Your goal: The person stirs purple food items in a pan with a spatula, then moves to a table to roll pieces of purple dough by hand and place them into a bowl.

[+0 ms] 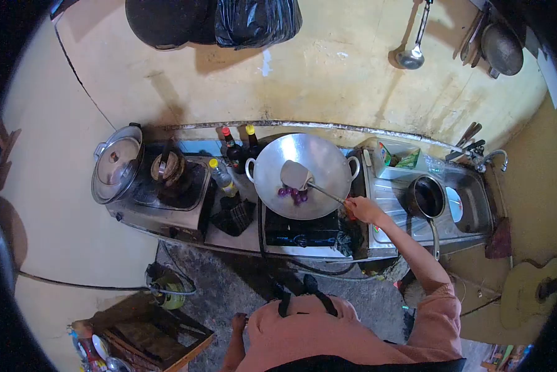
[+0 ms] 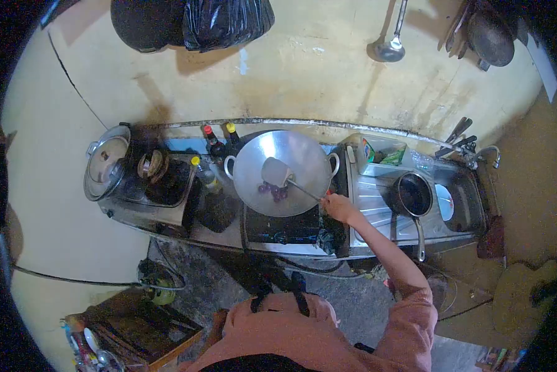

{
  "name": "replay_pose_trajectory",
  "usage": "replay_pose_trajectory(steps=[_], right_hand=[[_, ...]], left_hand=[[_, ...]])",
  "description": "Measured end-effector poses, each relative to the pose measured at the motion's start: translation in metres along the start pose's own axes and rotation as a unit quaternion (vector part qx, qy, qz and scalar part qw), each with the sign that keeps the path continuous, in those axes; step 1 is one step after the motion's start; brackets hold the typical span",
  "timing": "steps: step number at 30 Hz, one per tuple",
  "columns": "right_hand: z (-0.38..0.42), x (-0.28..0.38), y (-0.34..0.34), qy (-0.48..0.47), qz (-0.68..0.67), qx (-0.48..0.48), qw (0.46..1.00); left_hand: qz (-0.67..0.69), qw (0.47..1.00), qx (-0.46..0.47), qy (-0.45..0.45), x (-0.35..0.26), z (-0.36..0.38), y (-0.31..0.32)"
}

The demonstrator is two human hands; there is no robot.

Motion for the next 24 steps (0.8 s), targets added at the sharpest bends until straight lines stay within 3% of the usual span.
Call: replay_pose_trajectory(steps=[3, 7, 10, 11, 12, 13, 15, 19, 20, 21, 22, 24], right_hand=[[0.0, -0.007, -0.004, -0.024, 0.007, -0.065, 0.998], [0.017, 0.016, -0.025, 0.028, -0.077, -0.001, 0.997], [0.019, 0.016, -0.024, 0.08, -0.137, 0.052, 0.986], [0.016, 0.009, -0.017, 0.1, -0.178, 0.06, 0.977], [0.012, 0.004, -0.011, 0.119, -0.219, 0.068, 0.966], [0.009, 0.0, -0.007, 0.14, -0.255, 0.084, 0.953], [0.004, -0.009, -0.002, 0.184, -0.323, 0.116, 0.921], [-0.009, -0.009, -0.005, 0.137, -0.271, 0.053, 0.952], [-0.01, -0.008, -0.013, 0.126, -0.243, 0.045, 0.961], [-0.009, -0.006, -0.019, 0.115, -0.215, 0.037, 0.969], [-0.011, -0.01, -0.026, 0.056, -0.129, -0.019, 0.99], [-0.008, -0.008, -0.04, -0.064, 0.05, -0.127, 0.989]], left_hand=[[0.084, 0.996, 0.004, -0.015, 0.002, -0.007, -0.001], [0.086, 0.995, -0.021, -0.043, -0.036, 0.019, -0.017], [0.077, 0.993, 0.02, -0.091, 0.002, -0.005, 0.014], [-0.082, 0.996, -0.004, 0.042, -0.004, -0.003, 0.008], [-0.238, 0.955, -0.029, 0.173, -0.011, 0.002, 0.004], [-0.383, 0.874, -0.053, 0.296, -0.018, 0.008, 0.005], [-0.406, 0.875, -0.042, 0.261, -0.015, 0.005, 0.006], [-0.429, 0.86, -0.054, 0.27, -0.014, 0.005, 0.008], [-0.256, 0.958, -0.013, 0.128, -0.007, -0.006, 0.006], [-0.066, 0.997, 0.03, -0.021, 0.003, -0.015, 0.012], [0.128, 0.975, 0.071, -0.168, 0.014, -0.017, 0.022], [0.054, 0.992, 0.025, -0.113, 0.012, -0.014, 0.023]])
Point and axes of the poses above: each hand's wrist, its own z-axis away from the middle knuckle, its own y-axis out of the palm, x = y × z, the point moved 4 cm from there along -z, towards the middle knuckle, and after that the axes turned 8 degrees about -z, right-handed, at the moved point
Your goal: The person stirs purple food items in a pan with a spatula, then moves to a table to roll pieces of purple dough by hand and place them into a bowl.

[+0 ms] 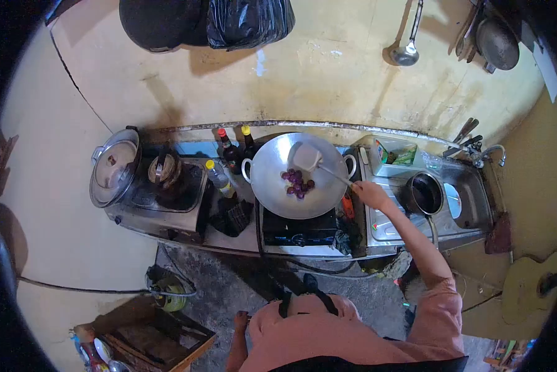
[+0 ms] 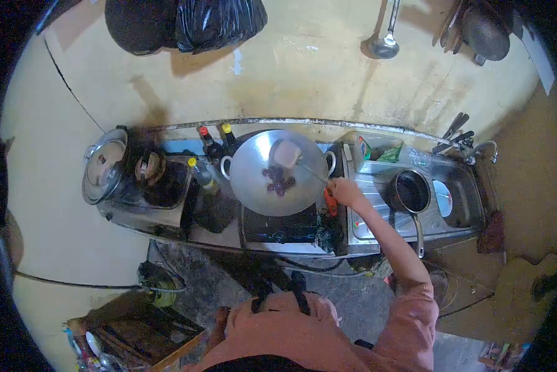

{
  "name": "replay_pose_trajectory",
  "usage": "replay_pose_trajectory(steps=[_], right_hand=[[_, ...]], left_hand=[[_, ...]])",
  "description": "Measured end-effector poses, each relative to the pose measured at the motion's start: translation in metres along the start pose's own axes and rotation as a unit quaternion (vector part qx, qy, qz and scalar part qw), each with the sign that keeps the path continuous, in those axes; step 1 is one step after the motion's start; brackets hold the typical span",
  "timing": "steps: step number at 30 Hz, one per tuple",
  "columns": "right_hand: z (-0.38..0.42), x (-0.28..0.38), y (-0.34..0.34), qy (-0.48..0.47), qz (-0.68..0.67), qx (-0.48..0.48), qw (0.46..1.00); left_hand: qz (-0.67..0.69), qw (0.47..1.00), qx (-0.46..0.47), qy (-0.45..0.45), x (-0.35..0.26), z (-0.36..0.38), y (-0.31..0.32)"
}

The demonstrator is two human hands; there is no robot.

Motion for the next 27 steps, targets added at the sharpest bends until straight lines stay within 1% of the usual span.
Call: replay_pose_trajectory(steps=[1, 3, 4, 6, 7, 9, 12, 14, 15, 16, 18, 19, 20, 21, 22, 23, 24, 26, 27], right_hand=[[0.002, -0.008, 0.001, 0.05, 0.014, 0.006, 0.999], [0.007, 0.007, -0.018, 0.149, 0.042, 0.016, 0.988], [0.008, 0.007, -0.019, 0.157, 0.055, 0.021, 0.986], [0.008, 0.008, -0.019, 0.173, 0.08, 0.029, 0.981], [0.006, 0.0, -0.013, 0.15, 0.078, 0.036, 0.985], [0.001, -0.021, 0.004, 0.105, 0.075, 0.053, 0.99], [0.004, -0.026, 0.02, 0.067, -0.073, 0.12, 0.988], [0.006, -0.022, 0.031, 0.17, -0.177, 0.167, 0.955], [0.008, -0.019, 0.037, 0.22, -0.227, 0.189, 0.93], [0.008, -0.016, 0.043, 0.23, -0.285, 0.21, 0.907], [0.008, -0.013, 0.055, 0.245, -0.397, 0.248, 0.849], [0.008, -0.011, 0.054, 0.24, -0.409, 0.243, 0.846], [0.009, -0.008, 0.053, 0.234, -0.421, 0.24, 0.843], [0.009, -0.004, 0.052, 0.229, -0.432, 0.237, 0.84], [0.009, -0.002, 0.049, 0.216, -0.407, 0.239, 0.854], [0.01, -0.001, 0.046, 0.205, -0.383, 0.241, 0.868], [0.012, 0.004, 0.041, 0.193, -0.357, 0.243, 0.881], [0.013, 0.016, 0.025, 0.12, -0.214, 0.213, 0.946], [0.014, 0.018, 0.022, 0.085, -0.173, 0.189, 0.963]], left_hand=[[-0.036, 0.999, -0.025, 0.027, 0.002, 0.003, 0.002], [-0.109, 0.988, -0.075, 0.084, 0.001, 0.009, 0.002], [-0.145, 0.978, -0.1, 0.113, 0.0, 0.01, 0.001], [-0.171, 0.975, -0.055, 0.133, 0.001, 0.011, 0.005], [-0.185, 0.972, -0.032, 0.144, 0.002, 0.012, 0.007], [-0.255, 0.943, -0.062, 0.203, 0.002, 0.013, 0.003], [-0.337, 0.906, -0.052, 0.252, -0.007, 0.021, -0.005], [-0.402, 0.877, -0.046, 0.26, -0.016, 0.025, -0.011], [-0.435, 0.857, -0.047, 0.273, -0.018, 0.027, -0.011], [-0.452, 0.845, -0.05, 0.281, -0.02, 0.029, -0.01], [-0.436, 0.8, -0.112, 0.397, -0.032, 0.036, -0.013], [-0.425, 0.771, -0.143, 0.452, -0.036, 0.039, -0.014], [-0.335, 0.853, -0.109, 0.384, -0.033, 0.032, -0.018], [-0.238, 0.918, -0.074, 0.307, -0.03, 0.028, -0.018], [-0.187, 0.946, -0.052, 0.26, -0.028, 0.026, -0.018], [-0.135, 0.967, -0.036, 0.211, -0.025, 0.024, -0.018], [-0.133, 0.97, -0.035, 0.199, -0.025, 0.022, -0.017], [-0.17, 0.964, -0.054, 0.196, -0.022, 0.023, -0.015], [-0.175, 0.963, -0.06, 0.195, -0.023, 0.025, -0.016]])
Point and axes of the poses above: each hand's wrist, its own z-axis away from the middle knuckle, its own y-axis out of the palm, x = y × z, the point moved 4 cm from there along -z, towards the middle knuckle, and after that the axes turned 8 degrees about -z, right-handed, at the moved point
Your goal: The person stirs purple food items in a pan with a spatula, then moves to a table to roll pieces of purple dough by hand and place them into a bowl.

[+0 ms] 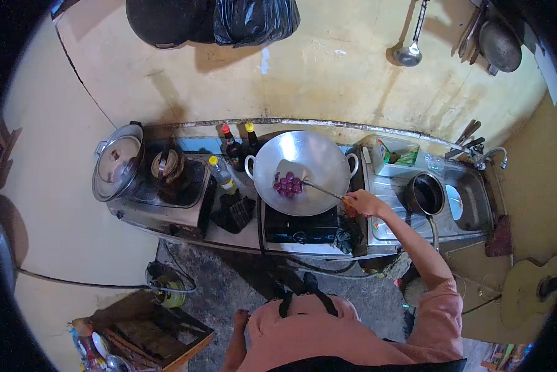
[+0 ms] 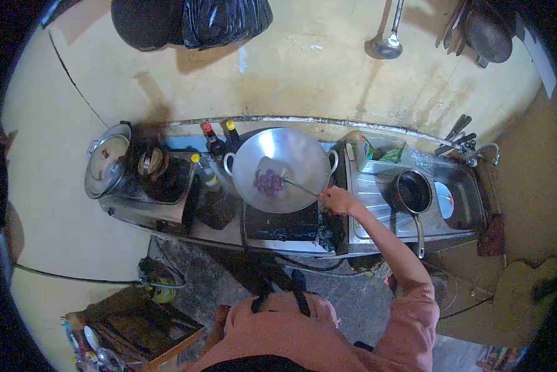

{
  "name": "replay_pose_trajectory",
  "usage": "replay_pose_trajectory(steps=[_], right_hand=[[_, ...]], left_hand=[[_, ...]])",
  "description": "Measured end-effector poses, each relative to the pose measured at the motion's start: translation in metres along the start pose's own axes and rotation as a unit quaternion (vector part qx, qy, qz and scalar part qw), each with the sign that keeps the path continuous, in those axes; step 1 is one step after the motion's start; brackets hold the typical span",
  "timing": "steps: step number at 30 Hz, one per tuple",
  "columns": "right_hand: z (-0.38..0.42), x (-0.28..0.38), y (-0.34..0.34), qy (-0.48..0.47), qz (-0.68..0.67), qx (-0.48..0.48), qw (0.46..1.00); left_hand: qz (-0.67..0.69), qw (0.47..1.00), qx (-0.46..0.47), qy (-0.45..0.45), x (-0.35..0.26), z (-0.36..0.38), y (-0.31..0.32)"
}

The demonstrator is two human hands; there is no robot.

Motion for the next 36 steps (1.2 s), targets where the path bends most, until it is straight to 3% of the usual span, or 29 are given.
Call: replay_pose_trajectory(steps=[3, 6, 7, 10, 11, 14, 17, 21, 24, 25, 28, 30, 34, 36], right_hand=[[0.007, -0.005, -0.002, -0.096, 0.082, -0.086, 0.988], [0.026, 0.017, -0.008, -0.006, 0.066, -0.04, 0.997], [0.027, 0.017, -0.008, -0.012, 0.079, -0.043, 0.996], [0.03, 0.009, -0.002, -0.015, 0.094, -0.041, 0.995], [0.027, 0.002, 0.002, -0.007, 0.084, -0.033, 0.996], [0.02, -0.005, 0.012, -0.003, 0.094, -0.042, 0.995], [0.004, -0.017, 0.017, 0.014, 0.07, -0.032, 0.997], [-0.021, -0.042, 0.015, 0.029, 0.075, -0.053, 0.995], [0.003, -0.006, -0.009, 0.111, 0.028, -0.037, 0.993], [0.004, -0.005, -0.014, 0.089, 0.065, -0.059, 0.992], [0.009, -0.018, -0.034, 0.019, 0.172, -0.141, 0.975], [0.008, -0.026, -0.039, -0.029, 0.238, -0.222, 0.945], [0.012, -0.012, -0.041, 0.05, 0.255, -0.21, 0.943], [0.014, -0.007, -0.037, 0.079, 0.265, -0.188, 0.943]], left_hand=[[-0.103, 0.992, -0.014, 0.076, 0.012, 0.004, 0.016], [-0.242, 0.952, -0.041, 0.181, 0.014, 0.011, 0.027], [-0.233, 0.956, -0.012, 0.176, 0.017, 0.012, 0.029], [-0.05, 0.998, 0.016, 0.022, 0.032, 0.005, 0.033], [-0.134, 0.988, -0.013, 0.082, 0.028, 0.004, 0.033], [-0.104, 0.99, 0.01, 0.092, 0.017, 0.006, 0.015], [-0.024, 0.998, 0.032, 0.053, -0.015, 0.014, -0.011], [0.052, 0.998, 0.033, -0.001, -0.013, 0.009, -0.009], [0.06, 0.998, 0.032, -0.018, -0.008, 0.009, -0.005], [0.057, 0.998, 0.03, -0.021, -0.005, 0.011, -0.003], [-0.003, 1.0, 0.028, -0.002, 0.0, 0.02, -0.001], [-0.135, 0.988, 0.031, 0.072, -0.001, 0.028, 0.0], [-0.318, 0.936, 0.068, 0.135, 0.0, 0.04, 0.004], [-0.265, 0.954, 0.034, 0.138, 0.001, 0.041, 0.002]])
Point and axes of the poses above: each hand's wrist, its own z-axis away from the middle knuckle, its own y-axis out of the palm, x = y × z, the point moved 4 cm from there along -z, towards the middle knuckle, and after that the axes turned 8 degrees about -z, right-handed, at the moved point
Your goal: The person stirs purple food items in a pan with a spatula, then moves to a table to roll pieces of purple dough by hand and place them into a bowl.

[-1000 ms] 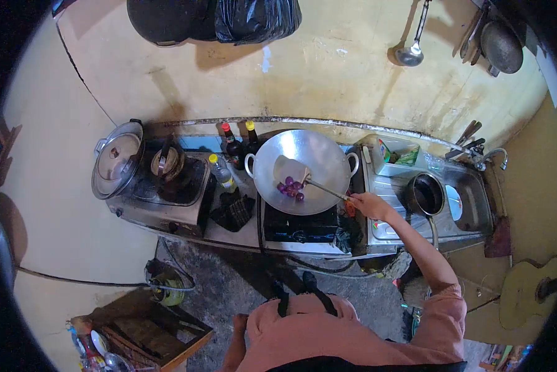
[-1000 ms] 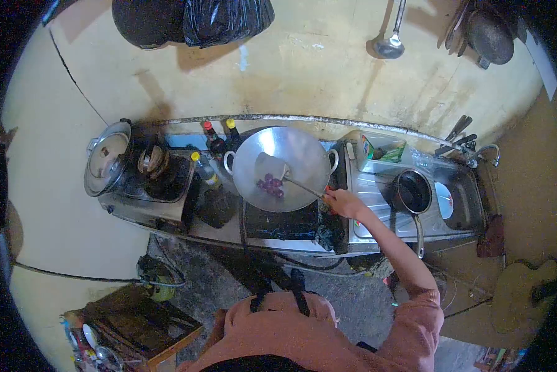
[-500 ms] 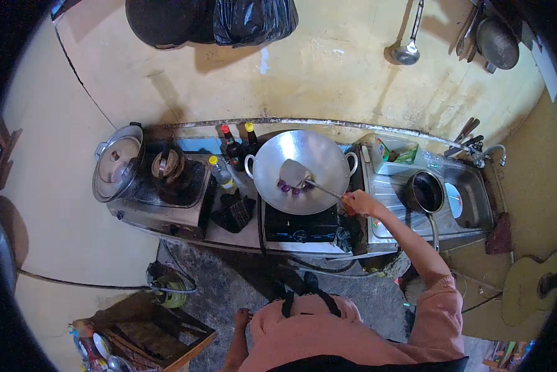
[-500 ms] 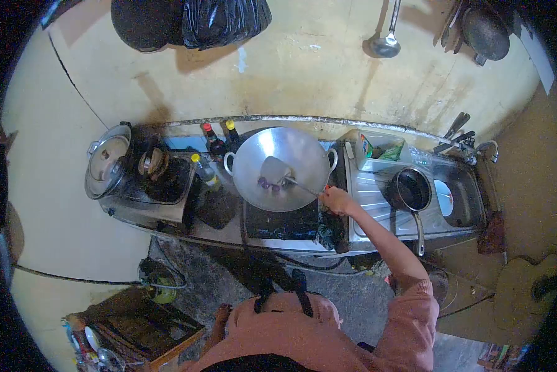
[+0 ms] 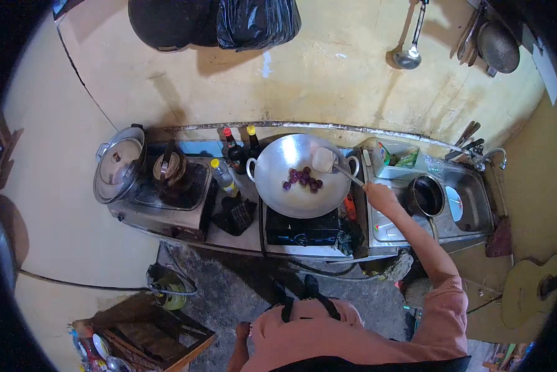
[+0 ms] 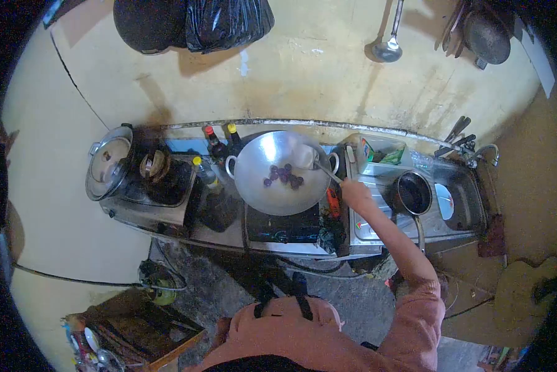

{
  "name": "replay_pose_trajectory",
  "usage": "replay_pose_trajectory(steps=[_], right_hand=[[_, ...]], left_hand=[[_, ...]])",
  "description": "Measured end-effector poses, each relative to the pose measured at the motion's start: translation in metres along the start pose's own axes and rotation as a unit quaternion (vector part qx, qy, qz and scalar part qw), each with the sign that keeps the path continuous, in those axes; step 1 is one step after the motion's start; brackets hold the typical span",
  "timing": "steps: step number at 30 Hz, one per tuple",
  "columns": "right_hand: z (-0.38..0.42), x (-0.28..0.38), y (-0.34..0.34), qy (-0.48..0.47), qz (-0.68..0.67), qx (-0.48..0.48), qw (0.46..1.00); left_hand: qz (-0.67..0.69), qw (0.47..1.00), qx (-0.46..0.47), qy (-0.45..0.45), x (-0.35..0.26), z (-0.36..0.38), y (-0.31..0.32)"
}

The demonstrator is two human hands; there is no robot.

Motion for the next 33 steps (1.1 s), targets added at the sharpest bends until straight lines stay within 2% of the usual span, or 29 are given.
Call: replay_pose_trajectory(steps=[3, 6, 8, 10, 12, 14, 15, 16, 18, 21, 24, 27, 29, 31, 33], right_hand=[[-0.013, -0.014, 0.031, -0.024, -0.039, -0.006, 0.999], [-0.018, 0.0, 0.043, -0.194, -0.103, 0.02, 0.975], [-0.016, 0.007, 0.046, -0.114, -0.188, 0.144, 0.965], [-0.013, 0.016, 0.053, -0.024, -0.309, 0.225, 0.924], [-0.015, 0.015, 0.071, 0.072, -0.459, 0.256, 0.848], [-0.015, 0.015, 0.077, 0.082, -0.486, 0.278, 0.824], [-0.015, 0.017, 0.079, 0.087, -0.499, 0.29, 0.812], [-0.013, 0.025, 0.068, 0.06, -0.455, 0.27, 0.847], [-0.005, 0.041, 0.044, 0.007, -0.362, 0.228, 0.904], [-0.001, 0.05, 0.027, -0.035, -0.246, 0.174, 0.953], [0.006, 0.053, 0.017, -0.092, -0.209, 0.109, 0.967], [0.002, 0.042, 0.036, -0.078, -0.243, 0.171, 0.952], [0.01, 0.049, 0.028, -0.174, -0.21, 0.124, 0.954], [0.011, 0.049, 0.028, -0.14, -0.214, 0.133, 0.958], [0.007, 0.04, 0.034, 0.025, -0.25, 0.198, 0.947]], left_hand=[[0.087, 0.996, -0.008, -0.016, 0.01, -0.011, 0.01], [0.18, 0.983, 0.01, -0.034, 0.014, -0.022, 0.014], [0.261, 0.964, -0.006, -0.052, 0.012, -0.021, 0.013], [0.336, 0.938, -0.03, -0.076, 0.007, -0.019, 0.002], [0.361, 0.926, -0.021, -0.104, 0.004, -0.022, -0.003], [0.427, 0.889, 0.001, -0.164, 0.004, -0.025, -0.004], [0.491, 0.846, 0.01, -0.206, 0.003, -0.025, -0.003], [0.551, 0.797, 0.019, -0.247, 0.002, -0.024, 0.0], [0.534, 0.808, 0.014, -0.249, 0.001, -0.022, -0.004], [0.511, 0.823, 0.005, -0.248, 0.006, -0.021, 0.001], [0.454, 0.859, -0.01, -0.237, 0.006, -0.02, 0.01], [0.392, 0.893, -0.031, -0.22, 0.01, -0.019, 0.03], [0.374, 0.9, -0.036, -0.223, 0.013, -0.018, 0.041], [0.379, 0.895, -0.025, -0.233, 0.012, -0.02, 0.04], [0.365, 0.914, -0.041, -0.174, 0.009, -0.021, 0.027]])
Point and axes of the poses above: each hand's wrist, its own z-axis away from the middle knuckle, its own y-axis out of the palm, x = y × z, the point moved 4 cm from there along -z, towards the middle knuckle, and after that the axes turned 8 degrees about -z, right-handed, at the moved point
